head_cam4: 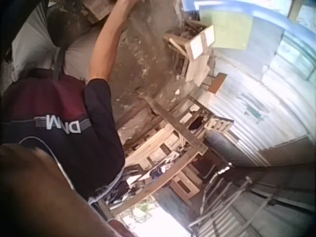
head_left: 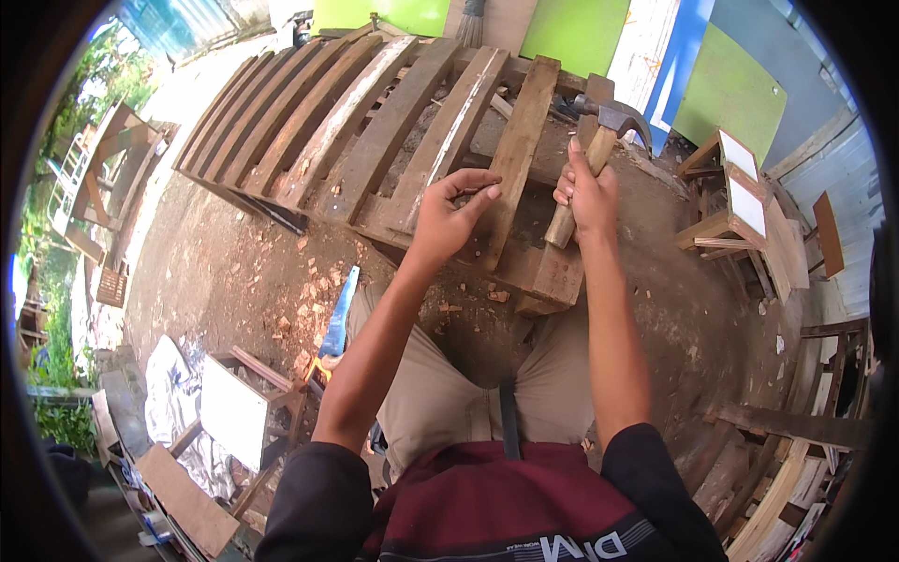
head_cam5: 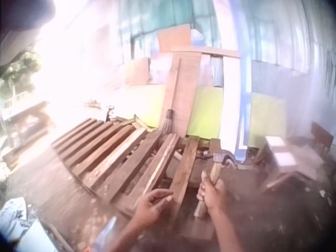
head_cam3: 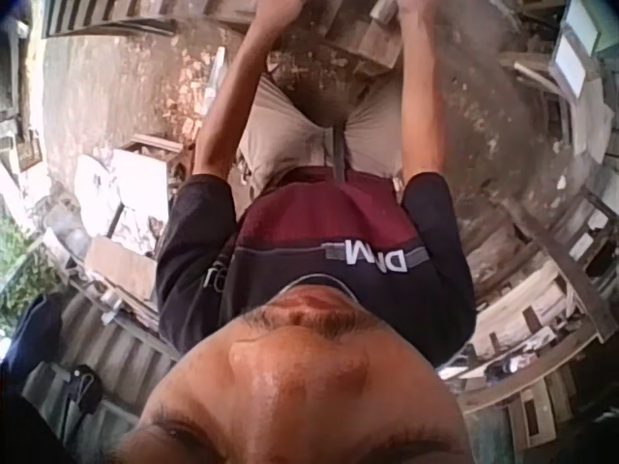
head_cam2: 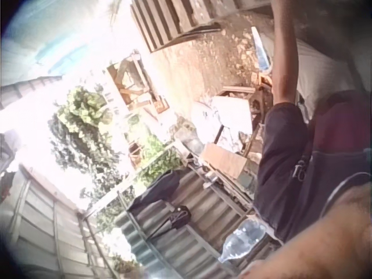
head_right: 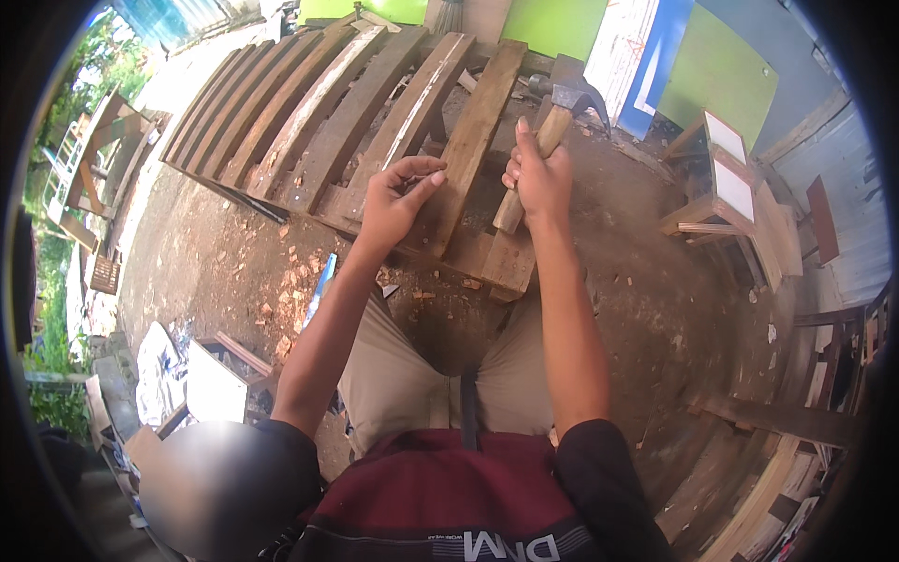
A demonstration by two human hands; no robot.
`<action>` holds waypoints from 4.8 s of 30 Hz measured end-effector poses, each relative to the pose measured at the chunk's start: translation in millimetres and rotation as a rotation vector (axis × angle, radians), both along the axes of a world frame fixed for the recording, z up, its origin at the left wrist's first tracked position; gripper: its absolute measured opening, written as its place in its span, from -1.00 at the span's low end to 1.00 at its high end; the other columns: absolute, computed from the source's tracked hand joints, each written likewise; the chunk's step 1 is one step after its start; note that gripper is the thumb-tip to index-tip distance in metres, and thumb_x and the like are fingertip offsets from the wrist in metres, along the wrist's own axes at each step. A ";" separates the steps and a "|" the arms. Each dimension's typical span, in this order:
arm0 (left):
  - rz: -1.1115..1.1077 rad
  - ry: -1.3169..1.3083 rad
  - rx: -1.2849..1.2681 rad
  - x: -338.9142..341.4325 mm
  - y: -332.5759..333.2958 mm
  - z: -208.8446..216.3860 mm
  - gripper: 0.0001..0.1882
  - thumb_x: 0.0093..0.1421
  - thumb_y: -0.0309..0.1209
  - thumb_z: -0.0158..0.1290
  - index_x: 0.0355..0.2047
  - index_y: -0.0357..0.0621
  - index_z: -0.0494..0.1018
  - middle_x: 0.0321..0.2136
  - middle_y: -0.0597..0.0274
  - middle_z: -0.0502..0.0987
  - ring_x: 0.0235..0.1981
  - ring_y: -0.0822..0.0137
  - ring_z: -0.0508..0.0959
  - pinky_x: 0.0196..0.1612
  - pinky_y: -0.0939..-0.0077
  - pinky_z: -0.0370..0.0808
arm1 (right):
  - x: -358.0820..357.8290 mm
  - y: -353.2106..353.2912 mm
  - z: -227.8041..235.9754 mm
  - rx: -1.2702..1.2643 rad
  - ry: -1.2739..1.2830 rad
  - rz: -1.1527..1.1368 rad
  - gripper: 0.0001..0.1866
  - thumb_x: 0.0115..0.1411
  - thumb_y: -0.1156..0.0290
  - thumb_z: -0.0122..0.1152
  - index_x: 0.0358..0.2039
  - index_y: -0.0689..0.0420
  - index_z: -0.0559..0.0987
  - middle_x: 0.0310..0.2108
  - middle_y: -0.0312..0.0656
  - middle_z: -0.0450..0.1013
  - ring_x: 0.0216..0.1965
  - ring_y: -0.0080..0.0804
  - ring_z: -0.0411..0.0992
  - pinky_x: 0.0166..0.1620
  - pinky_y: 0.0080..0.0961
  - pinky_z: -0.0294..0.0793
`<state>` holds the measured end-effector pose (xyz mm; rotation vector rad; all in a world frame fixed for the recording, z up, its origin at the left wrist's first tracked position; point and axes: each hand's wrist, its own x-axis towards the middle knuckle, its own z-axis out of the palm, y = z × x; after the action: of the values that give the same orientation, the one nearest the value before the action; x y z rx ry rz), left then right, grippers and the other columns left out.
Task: The person uses a hammer to drive nails into a wooden pallet structure. They repeatedly retrieve nails from a black plastic bag and hammer them into the wood to secure the pieces together.
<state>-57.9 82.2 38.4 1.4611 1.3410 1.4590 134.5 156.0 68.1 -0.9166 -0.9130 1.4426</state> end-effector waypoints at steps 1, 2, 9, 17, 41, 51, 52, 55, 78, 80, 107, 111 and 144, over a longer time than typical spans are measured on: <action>0.011 -0.071 -0.037 -2.1 -8.8 -3.4 -0.79 0.26 -0.42 0.26 -0.16 -0.31 0.64 -0.28 0.23 0.69 -0.21 0.46 0.60 -0.07 0.49 0.51 | -0.5 0.3 -1.3 0.005 -0.011 0.012 -0.66 0.39 0.18 0.25 -0.38 0.06 0.34 -0.59 -0.45 0.20 -0.64 -0.69 0.16 -0.59 -0.60 0.22; 0.022 -0.142 -0.072 -2.1 -16.9 -6.9 -0.79 0.26 -0.42 0.26 -0.16 -0.31 0.64 -0.28 0.24 0.69 -0.21 0.46 0.60 -0.07 0.49 0.51 | 2.6 3.5 -4.2 0.018 -0.002 0.030 -0.66 0.39 0.18 0.26 -0.38 0.06 0.34 -0.59 -0.45 0.20 -0.64 -0.69 0.17 -0.59 -0.60 0.23; 0.003 0.079 -0.031 0.1 -22.3 -5.8 -0.77 0.29 -0.40 0.27 -0.14 -0.30 0.63 -0.26 0.34 0.67 -0.22 0.55 0.57 -0.08 0.60 0.49 | 3.7 4.9 -4.9 0.004 0.031 0.002 -0.66 0.37 0.21 0.28 -0.40 0.06 0.35 -0.58 -0.45 0.20 -0.64 -0.68 0.17 -0.58 -0.59 0.24; 0.013 0.021 -0.081 -3.6 -24.9 -10.0 -0.79 0.24 -0.41 0.28 -0.17 -0.29 0.65 -0.22 0.13 0.68 -0.13 0.35 0.62 -0.01 0.43 0.49 | 7.4 4.3 -6.6 0.027 0.012 -0.008 -0.66 0.38 0.20 0.28 -0.42 0.07 0.36 -0.58 -0.44 0.20 -0.63 -0.68 0.16 -0.57 -0.58 0.25; -0.049 0.110 0.020 -5.7 -32.0 -10.1 -0.81 0.24 -0.46 0.26 -0.16 -0.27 0.66 -0.21 0.08 0.67 -0.10 0.26 0.62 0.02 0.40 0.50 | 6.5 5.5 -6.6 0.027 -0.002 -0.022 -0.70 0.37 0.24 0.27 -0.40 0.07 0.39 -0.57 -0.44 0.21 -0.61 -0.67 0.20 -0.56 -0.58 0.26; 0.025 0.168 0.048 -3.1 -42.8 -5.7 -0.80 0.23 -0.46 0.27 -0.15 -0.26 0.67 -0.19 0.06 0.68 -0.09 0.24 0.64 0.02 0.40 0.51 | 2.7 0.8 -2.0 0.029 -0.018 -0.029 -0.72 0.38 0.24 0.27 -0.39 0.04 0.40 -0.56 -0.46 0.19 -0.60 -0.70 0.16 -0.54 -0.62 0.21; 0.029 0.169 0.055 -3.2 -42.5 -6.6 -0.80 0.23 -0.46 0.28 -0.15 -0.26 0.67 -0.19 0.05 0.68 -0.10 0.24 0.64 0.01 0.40 0.52 | 2.5 0.7 -1.5 0.025 -0.016 -0.032 -0.72 0.38 0.24 0.27 -0.39 0.04 0.40 -0.56 -0.46 0.19 -0.60 -0.70 0.16 -0.54 -0.61 0.21; 0.067 0.127 -0.009 1.6 -41.3 -6.9 -0.79 0.23 -0.45 0.28 -0.15 -0.26 0.67 -0.21 0.05 0.68 -0.14 0.24 0.66 -0.03 0.39 0.53 | 7.4 3.2 -5.9 0.024 -0.013 -0.031 -0.70 0.38 0.24 0.27 -0.40 0.07 0.38 -0.57 -0.43 0.22 -0.62 -0.66 0.20 -0.56 -0.58 0.26; 0.171 0.353 0.154 73.6 159.5 2.0 -0.82 0.32 -0.47 0.09 -0.13 -0.27 0.57 -0.28 0.00 0.66 -0.23 0.18 0.65 -0.11 0.32 0.52 | 6.7 -7.4 0.7 0.000 0.022 -0.073 -0.71 0.40 0.28 0.24 -0.32 0.15 0.36 -0.63 -0.38 0.28 -0.71 -0.69 0.23 -0.66 -0.61 0.28; 0.259 0.202 0.026 73.7 156.0 9.8 -0.83 0.33 -0.46 0.10 -0.13 -0.26 0.57 -0.29 0.08 0.66 -0.26 0.28 0.62 -0.13 0.38 0.51 | 8.3 -5.4 -0.9 -0.017 0.042 -0.063 -0.72 0.40 0.28 0.23 -0.30 0.15 0.35 -0.63 -0.38 0.28 -0.72 -0.69 0.23 -0.66 -0.62 0.28; 0.198 0.728 -0.372 84.2 169.2 30.3 -0.64 0.16 -0.59 0.04 -0.02 -0.05 0.47 -0.11 0.13 0.51 -0.13 0.01 0.57 -0.11 0.14 0.51 | -10.6 18.3 11.7 -0.316 -0.470 -0.214 -0.80 0.42 0.40 0.16 -0.29 0.23 0.38 -0.57 -0.34 0.34 -0.62 -0.64 0.31 -0.55 -0.59 0.29; 0.169 0.712 -0.428 82.3 168.7 32.0 -0.62 0.13 -0.57 0.06 -0.01 -0.03 0.47 -0.06 0.13 0.49 -0.09 0.01 0.55 -0.06 0.14 0.49 | 7.7 82.6 37.4 -0.451 -0.244 -0.102 -0.74 0.40 0.32 0.22 -0.28 0.23 0.42 -0.53 -0.31 0.40 -0.63 -0.60 0.37 -0.58 -0.57 0.37; 0.439 -0.072 -0.340 72.1 291.3 53.5 -0.82 0.20 -0.39 0.30 -0.21 -0.16 0.69 -0.29 0.13 0.66 -0.16 0.18 0.59 -0.14 0.35 0.53 | 9.7 133.1 -2.0 -0.294 -0.730 -0.085 -0.70 0.39 0.26 0.22 -0.30 0.27 0.49 -0.60 -0.27 0.43 -0.68 -0.52 0.42 -0.61 -0.45 0.42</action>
<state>14.2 373.5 91.9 0.9262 1.8389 1.4327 144.1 289.2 66.1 -1.7459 -1.1782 1.1886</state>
